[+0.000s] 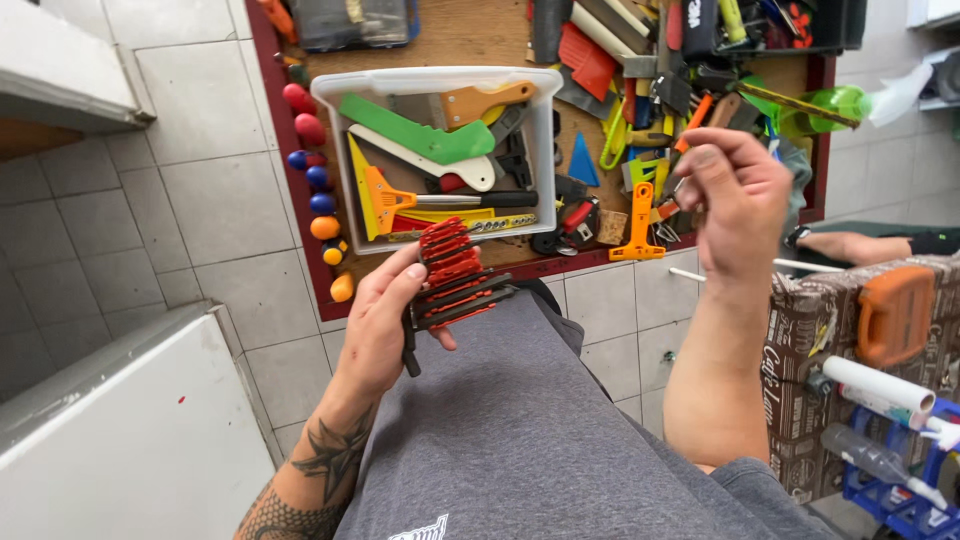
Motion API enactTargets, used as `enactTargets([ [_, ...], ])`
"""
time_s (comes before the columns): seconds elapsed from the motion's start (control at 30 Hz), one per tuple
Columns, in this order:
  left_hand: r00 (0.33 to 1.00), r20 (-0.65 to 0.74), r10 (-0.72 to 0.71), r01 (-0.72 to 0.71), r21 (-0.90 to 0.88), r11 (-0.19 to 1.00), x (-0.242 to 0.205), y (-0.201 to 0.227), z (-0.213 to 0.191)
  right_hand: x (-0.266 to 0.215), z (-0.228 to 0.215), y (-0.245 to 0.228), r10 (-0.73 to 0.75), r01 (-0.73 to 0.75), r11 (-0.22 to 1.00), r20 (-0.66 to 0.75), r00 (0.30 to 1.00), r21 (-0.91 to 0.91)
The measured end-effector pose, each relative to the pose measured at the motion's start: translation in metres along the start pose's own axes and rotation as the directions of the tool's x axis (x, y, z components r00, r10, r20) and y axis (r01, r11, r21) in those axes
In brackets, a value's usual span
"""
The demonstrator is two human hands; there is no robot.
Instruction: The person stands at a wall-mounted tool board and sorts various hand tools. They move items between a white plastic bin and the board, then pick up a red multi-tool, open and close its components, and place it back on the board.
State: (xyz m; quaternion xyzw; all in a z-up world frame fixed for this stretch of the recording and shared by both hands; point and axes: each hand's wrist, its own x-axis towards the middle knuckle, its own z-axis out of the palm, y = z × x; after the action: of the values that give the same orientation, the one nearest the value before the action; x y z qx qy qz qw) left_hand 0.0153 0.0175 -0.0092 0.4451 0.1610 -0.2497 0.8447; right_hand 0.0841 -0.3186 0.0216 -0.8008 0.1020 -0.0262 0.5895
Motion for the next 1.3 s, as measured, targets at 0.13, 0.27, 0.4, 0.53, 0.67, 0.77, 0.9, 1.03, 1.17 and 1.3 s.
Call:
enactTargets([
  [0.13, 0.999, -0.033, -0.035, 0.036, 0.039, 0.999, 0.007, 0.001, 0.001, 0.007, -0.039, 0.029, -0.017, 0.0, 0.995, -0.179, 0.984, -0.096],
  [0.27, 1.0, -0.013, -0.012, 0.014, 0.092, 0.996, 0.014, 0.003, 0.008, 0.004, -0.057, 0.061, -0.058, -0.047, 0.904, -0.23, 0.971, -0.425],
  [0.4, 0.994, -0.041, 0.101, -0.102, -0.031, 0.994, 0.026, -0.023, 0.003, 0.004, -0.073, 0.125, -0.126, -0.033, 0.834, -0.248, 0.96, -0.551],
  [0.53, 0.993, -0.078, 0.093, -0.094, 0.0, 0.996, 0.027, -0.022, 0.009, 0.008, -0.082, 0.167, -0.07, -0.077, 0.82, -0.232, 0.97, -0.567],
  [0.67, 0.977, -0.181, 0.108, -0.108, 0.008, 0.994, 0.031, -0.038, 0.006, 0.014, -0.089, 0.189, 0.003, -0.11, 0.83, -0.192, 0.981, -0.547],
  [0.77, 0.967, -0.227, 0.116, -0.114, 0.026, 0.993, 0.035, -0.041, 0.015, 0.018, -0.094, 0.197, 0.049, -0.134, 0.838, -0.171, 0.984, -0.529],
  [0.9, 0.957, -0.259, 0.135, -0.122, 0.066, 0.99, 0.042, -0.042, 0.031, 0.021, -0.107, 0.212, 0.113, -0.177, 0.845, -0.154, 0.982, -0.506],
  [1.03, 0.954, -0.257, 0.152, -0.139, 0.067, 0.988, 0.053, -0.041, 0.056, 0.027, -0.123, 0.218, 0.144, -0.197, 0.845, -0.144, 0.979, -0.497],
  [1.17, 0.944, -0.284, 0.167, -0.152, 0.072, 0.986, 0.059, -0.054, 0.063, 0.037, -0.136, 0.232, 0.18, -0.195, 0.821, -0.08, 0.98, -0.537],
  [1.3, 0.928, -0.323, 0.186, -0.189, 0.024, 0.982, 0.065, -0.062, 0.075, 0.052, -0.139, 0.235, 0.167, -0.133, 0.813, 0.009, 0.986, -0.567],
])
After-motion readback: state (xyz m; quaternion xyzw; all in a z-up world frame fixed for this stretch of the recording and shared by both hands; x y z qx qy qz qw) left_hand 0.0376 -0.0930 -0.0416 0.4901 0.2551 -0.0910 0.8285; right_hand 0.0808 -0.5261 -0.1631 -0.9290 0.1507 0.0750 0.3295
